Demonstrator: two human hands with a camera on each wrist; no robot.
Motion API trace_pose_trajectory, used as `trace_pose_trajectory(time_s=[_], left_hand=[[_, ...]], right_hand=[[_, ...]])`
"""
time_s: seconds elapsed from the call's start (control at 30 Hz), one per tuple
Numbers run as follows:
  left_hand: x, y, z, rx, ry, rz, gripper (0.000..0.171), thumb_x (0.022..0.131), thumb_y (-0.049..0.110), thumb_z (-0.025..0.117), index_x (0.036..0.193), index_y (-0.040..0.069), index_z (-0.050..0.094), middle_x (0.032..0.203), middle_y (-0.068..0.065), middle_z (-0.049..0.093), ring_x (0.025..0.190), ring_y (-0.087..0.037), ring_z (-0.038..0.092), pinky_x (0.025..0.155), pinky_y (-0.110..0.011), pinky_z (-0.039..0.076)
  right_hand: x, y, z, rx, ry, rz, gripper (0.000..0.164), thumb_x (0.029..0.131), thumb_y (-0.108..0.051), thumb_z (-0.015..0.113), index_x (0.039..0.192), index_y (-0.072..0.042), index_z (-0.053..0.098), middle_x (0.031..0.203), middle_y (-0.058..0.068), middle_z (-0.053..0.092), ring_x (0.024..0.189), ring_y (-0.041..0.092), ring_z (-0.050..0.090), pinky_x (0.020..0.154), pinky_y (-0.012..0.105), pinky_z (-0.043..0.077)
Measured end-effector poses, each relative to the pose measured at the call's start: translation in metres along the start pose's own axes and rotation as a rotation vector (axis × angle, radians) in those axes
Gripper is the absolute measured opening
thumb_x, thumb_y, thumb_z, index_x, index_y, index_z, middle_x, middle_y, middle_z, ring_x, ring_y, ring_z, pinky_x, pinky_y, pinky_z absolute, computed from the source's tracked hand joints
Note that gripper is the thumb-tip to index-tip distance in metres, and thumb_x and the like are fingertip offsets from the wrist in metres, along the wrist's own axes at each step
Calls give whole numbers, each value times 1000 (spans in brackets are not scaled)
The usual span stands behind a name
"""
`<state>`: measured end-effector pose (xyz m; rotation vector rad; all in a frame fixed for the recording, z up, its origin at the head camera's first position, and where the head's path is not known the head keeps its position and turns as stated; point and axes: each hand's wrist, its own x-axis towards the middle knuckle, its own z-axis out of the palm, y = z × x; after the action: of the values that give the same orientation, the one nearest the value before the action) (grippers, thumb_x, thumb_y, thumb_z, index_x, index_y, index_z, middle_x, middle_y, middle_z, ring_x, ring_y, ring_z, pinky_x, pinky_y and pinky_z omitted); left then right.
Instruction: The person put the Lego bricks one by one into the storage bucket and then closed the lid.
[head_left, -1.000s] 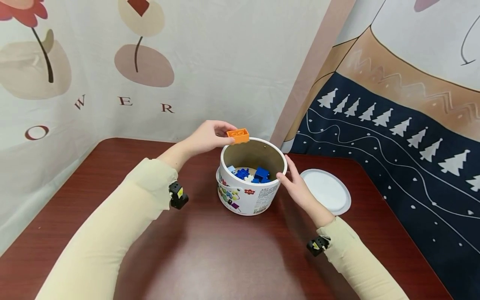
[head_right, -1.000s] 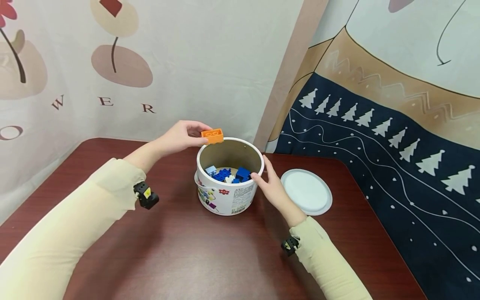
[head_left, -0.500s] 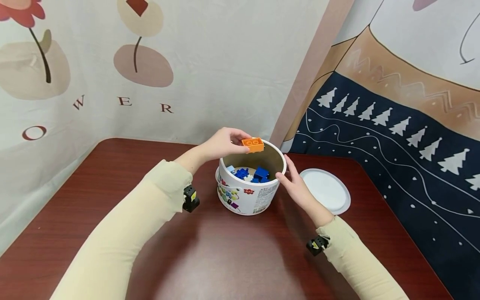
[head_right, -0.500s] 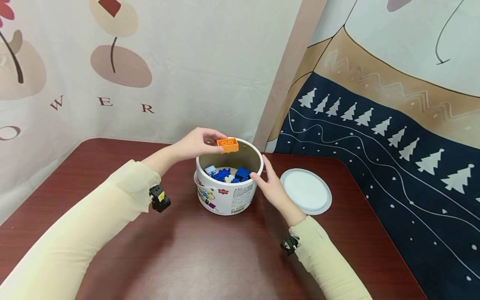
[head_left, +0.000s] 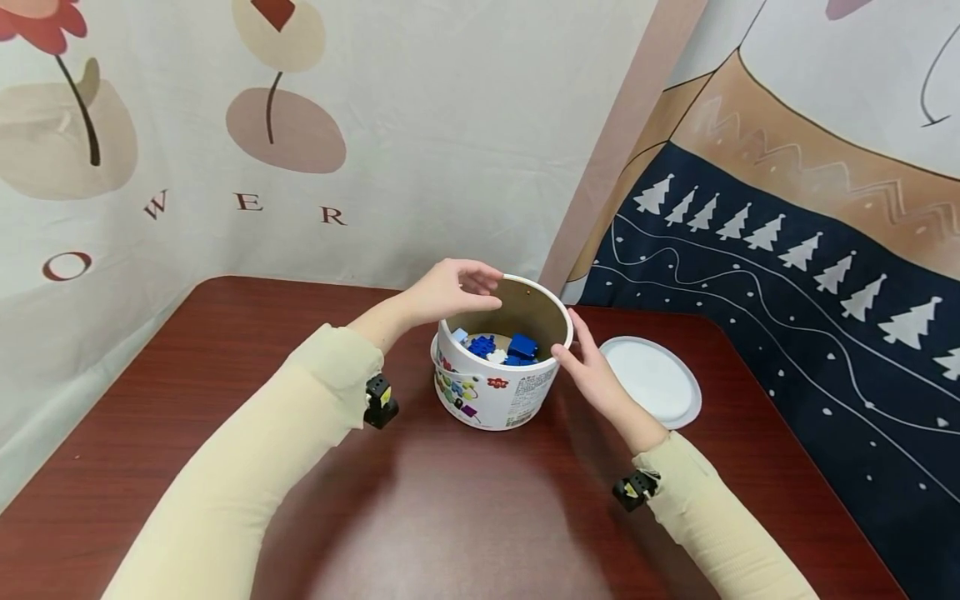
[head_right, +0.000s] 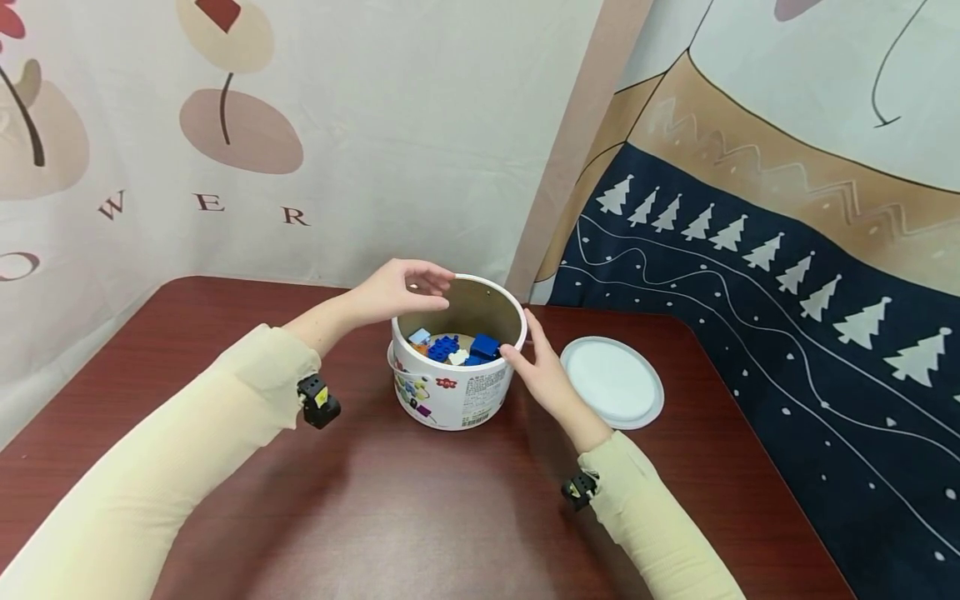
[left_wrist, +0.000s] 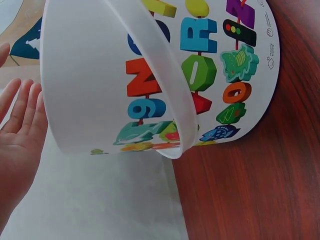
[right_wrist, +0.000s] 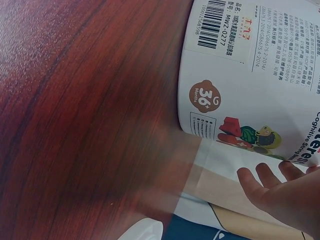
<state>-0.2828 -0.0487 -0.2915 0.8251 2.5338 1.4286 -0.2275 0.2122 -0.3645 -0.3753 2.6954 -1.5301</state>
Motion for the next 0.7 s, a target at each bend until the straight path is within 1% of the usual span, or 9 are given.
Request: trace_pose_trajectory(time_s=[0.13, 0.27, 0.37, 0.47, 0.53, 0.63, 0.7], left_hand=[[-3, -4, -4, 1, 23, 8, 44, 84, 19, 69, 124, 4, 58, 116, -17, 62, 105, -24, 59, 95, -39, 48], [-3, -8, -5, -4, 36, 9, 45, 83, 19, 70, 123, 3, 58, 116, -17, 62, 104, -24, 60, 94, -39, 49], [-3, -7, -4, -16, 40, 17, 44, 83, 18, 71, 122, 3, 59, 114, -17, 63, 103, -24, 60, 94, -38, 49], [-2, -3, 0, -35, 34, 27, 44, 83, 19, 70, 122, 3, 59, 114, -17, 63, 102, -23, 60, 94, -38, 49], [-1, 1, 4, -52, 28, 32, 43, 84, 19, 70, 123, 4, 58, 114, -16, 63, 103, -23, 60, 95, -37, 48], [1, 9, 11, -80, 25, 33, 43, 85, 19, 68, 124, 5, 57, 115, -15, 63, 105, -23, 60, 97, -37, 47], [2, 15, 17, -92, 25, 34, 43, 85, 20, 68, 124, 6, 57, 116, -14, 63, 106, -22, 60, 98, -36, 47]], right_hand=[[0, -1, 0, 2, -2, 2, 69, 97, -25, 48, 151, -15, 8, 149, 20, 26, 130, 41, 37, 101, 55, 40], [-1, -3, -1, 2, -8, 8, 68, 97, -20, 48, 151, -12, 9, 148, 22, 28, 130, 41, 37, 101, 55, 39], [-2, -4, -6, 0, -19, 9, 64, 99, -18, 44, 150, -7, 8, 146, 25, 29, 131, 42, 35, 106, 56, 34], [-3, -7, -16, -6, -9, 35, 57, 101, -19, 37, 150, -4, 11, 147, 26, 28, 134, 41, 31, 111, 55, 25], [-4, -9, -25, -28, 14, 65, 55, 102, -23, 34, 149, -2, 14, 148, 26, 27, 136, 40, 29, 113, 54, 23], [-6, -9, -41, -55, 44, 121, 56, 102, -32, 32, 148, -3, 18, 150, 24, 26, 137, 38, 27, 111, 53, 25], [-6, -6, -52, -79, 58, 151, 59, 101, -39, 30, 147, -3, 21, 150, 23, 26, 136, 37, 28, 109, 53, 28]])
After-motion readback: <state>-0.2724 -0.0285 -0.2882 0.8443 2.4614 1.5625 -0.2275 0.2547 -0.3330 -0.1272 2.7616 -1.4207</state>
